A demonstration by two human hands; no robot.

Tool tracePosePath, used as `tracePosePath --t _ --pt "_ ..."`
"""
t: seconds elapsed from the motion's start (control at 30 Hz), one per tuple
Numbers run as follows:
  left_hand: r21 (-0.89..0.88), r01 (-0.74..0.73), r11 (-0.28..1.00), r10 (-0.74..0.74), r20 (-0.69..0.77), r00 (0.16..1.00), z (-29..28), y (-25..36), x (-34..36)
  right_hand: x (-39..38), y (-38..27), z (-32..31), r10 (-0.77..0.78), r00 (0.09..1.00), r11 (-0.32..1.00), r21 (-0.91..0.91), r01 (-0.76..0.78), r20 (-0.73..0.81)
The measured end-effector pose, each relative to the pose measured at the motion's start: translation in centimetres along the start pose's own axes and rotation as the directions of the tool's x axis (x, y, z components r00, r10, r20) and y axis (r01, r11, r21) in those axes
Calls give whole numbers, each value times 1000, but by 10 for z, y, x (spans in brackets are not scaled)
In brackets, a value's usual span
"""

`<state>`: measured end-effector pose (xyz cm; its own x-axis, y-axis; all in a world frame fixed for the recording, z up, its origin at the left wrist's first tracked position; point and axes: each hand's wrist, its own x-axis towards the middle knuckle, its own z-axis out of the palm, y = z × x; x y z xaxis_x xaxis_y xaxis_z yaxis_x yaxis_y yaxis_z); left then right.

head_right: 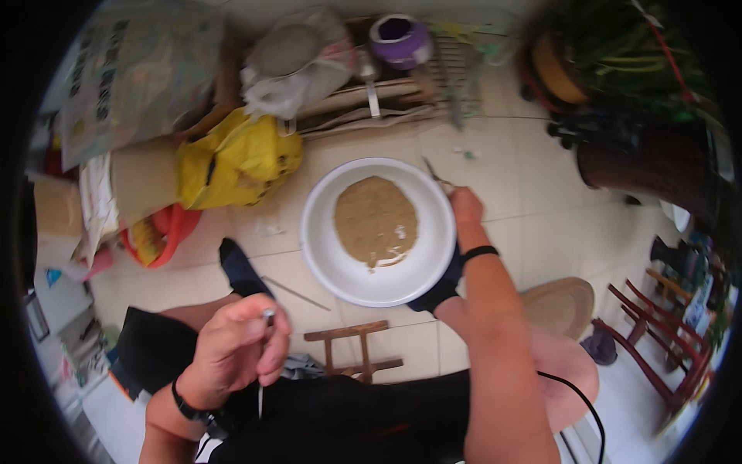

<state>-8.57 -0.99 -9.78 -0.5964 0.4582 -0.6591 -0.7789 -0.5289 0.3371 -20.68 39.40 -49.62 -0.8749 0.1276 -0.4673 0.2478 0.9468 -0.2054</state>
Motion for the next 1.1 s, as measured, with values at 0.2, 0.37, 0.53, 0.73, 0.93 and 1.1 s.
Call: tracePosePath --t 0.2,0.37,0.53,0.73,0.93,1.1 --pt "129 -86 988 92 -41 995 -10 2 -16 -5 -12 -32 -82 996 997 11 82 24" --pt "220 -220 951 235 -49 971 -19 8 -33 -22 -19 -92 2 975 881 461 -106 221" --pt "230 -349 909 354 19 935 -12 10 -63 -59 -77 -176 -109 966 640 760 -112 234" --pt "207 -446 871 429 125 895 -11 8 -106 -166 -218 -255 -499 855 345 937 47 141" --pt "205 -510 836 507 68 859 -23 13 -129 -295 -313 -280 -760 597 408 904 129 257" --pt "212 -565 797 574 20 818 -20 17 -143 -346 -335 -285 -767 450 553 827 104 457"
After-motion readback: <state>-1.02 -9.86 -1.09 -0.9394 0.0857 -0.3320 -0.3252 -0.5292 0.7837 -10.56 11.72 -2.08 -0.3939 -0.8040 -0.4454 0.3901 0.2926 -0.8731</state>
